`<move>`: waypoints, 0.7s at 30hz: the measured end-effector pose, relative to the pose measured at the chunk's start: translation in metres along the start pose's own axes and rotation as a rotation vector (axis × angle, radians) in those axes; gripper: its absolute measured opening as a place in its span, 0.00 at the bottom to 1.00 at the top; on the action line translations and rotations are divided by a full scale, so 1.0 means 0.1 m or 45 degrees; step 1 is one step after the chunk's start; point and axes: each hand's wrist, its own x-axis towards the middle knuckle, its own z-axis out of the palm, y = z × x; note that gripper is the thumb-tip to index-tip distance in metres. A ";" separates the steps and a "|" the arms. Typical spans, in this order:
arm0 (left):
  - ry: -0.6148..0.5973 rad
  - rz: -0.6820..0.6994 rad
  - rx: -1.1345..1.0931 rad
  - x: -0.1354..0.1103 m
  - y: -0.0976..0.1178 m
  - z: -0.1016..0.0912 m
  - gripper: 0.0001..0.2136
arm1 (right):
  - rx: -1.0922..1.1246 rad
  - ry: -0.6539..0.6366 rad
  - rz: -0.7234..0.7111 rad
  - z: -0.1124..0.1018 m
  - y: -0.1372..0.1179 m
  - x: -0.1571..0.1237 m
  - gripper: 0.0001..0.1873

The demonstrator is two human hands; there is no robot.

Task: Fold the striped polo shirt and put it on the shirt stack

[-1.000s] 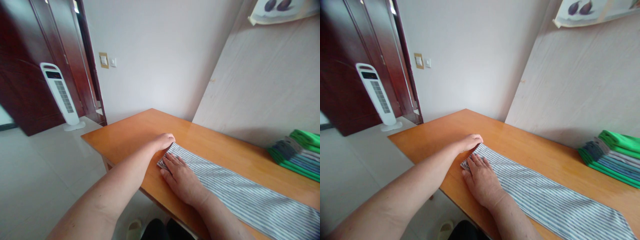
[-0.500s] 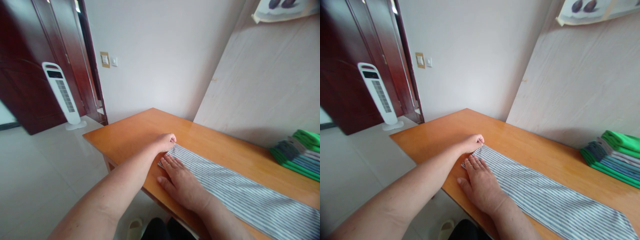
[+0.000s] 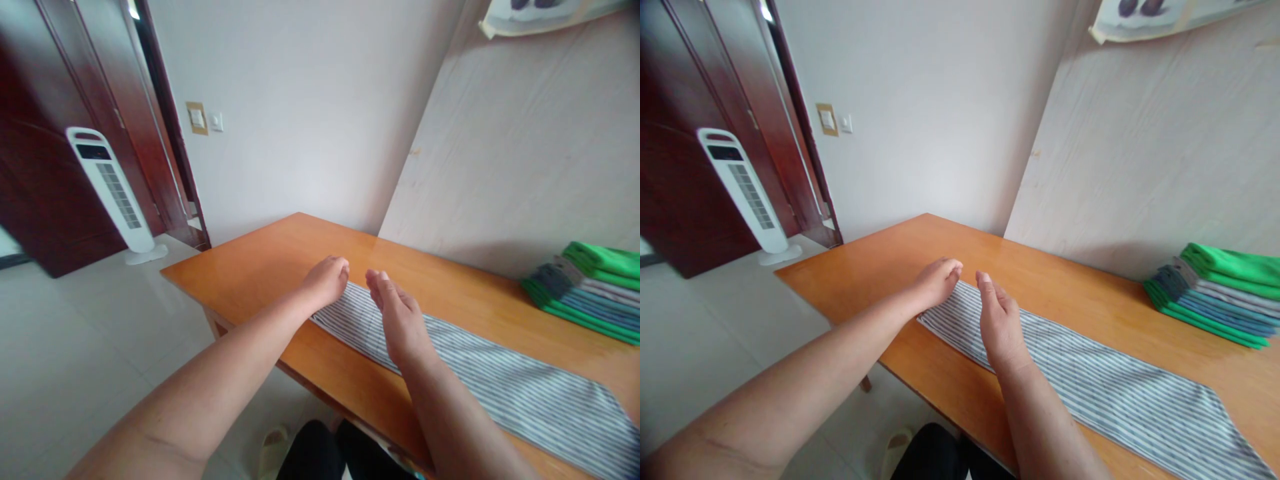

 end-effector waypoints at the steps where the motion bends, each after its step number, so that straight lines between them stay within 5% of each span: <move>1: -0.020 0.070 0.029 -0.06 0.06 0.01 0.15 | 0.043 0.026 0.028 -0.01 0.01 0.01 0.32; 5: -0.188 0.214 0.176 -0.31 0.16 0.11 0.22 | 0.097 0.096 0.106 -0.05 0.04 0.06 0.38; 14: -0.427 0.067 0.314 -0.44 0.06 0.16 0.36 | -0.371 0.351 0.031 -0.35 0.11 0.26 0.40; 18: -0.406 0.075 0.331 -0.44 0.06 0.16 0.37 | -1.097 0.072 -0.087 -0.35 0.19 0.22 0.30; 21: -0.407 0.065 0.348 -0.43 0.04 0.18 0.36 | -1.491 -0.193 0.021 -0.28 0.27 0.14 0.31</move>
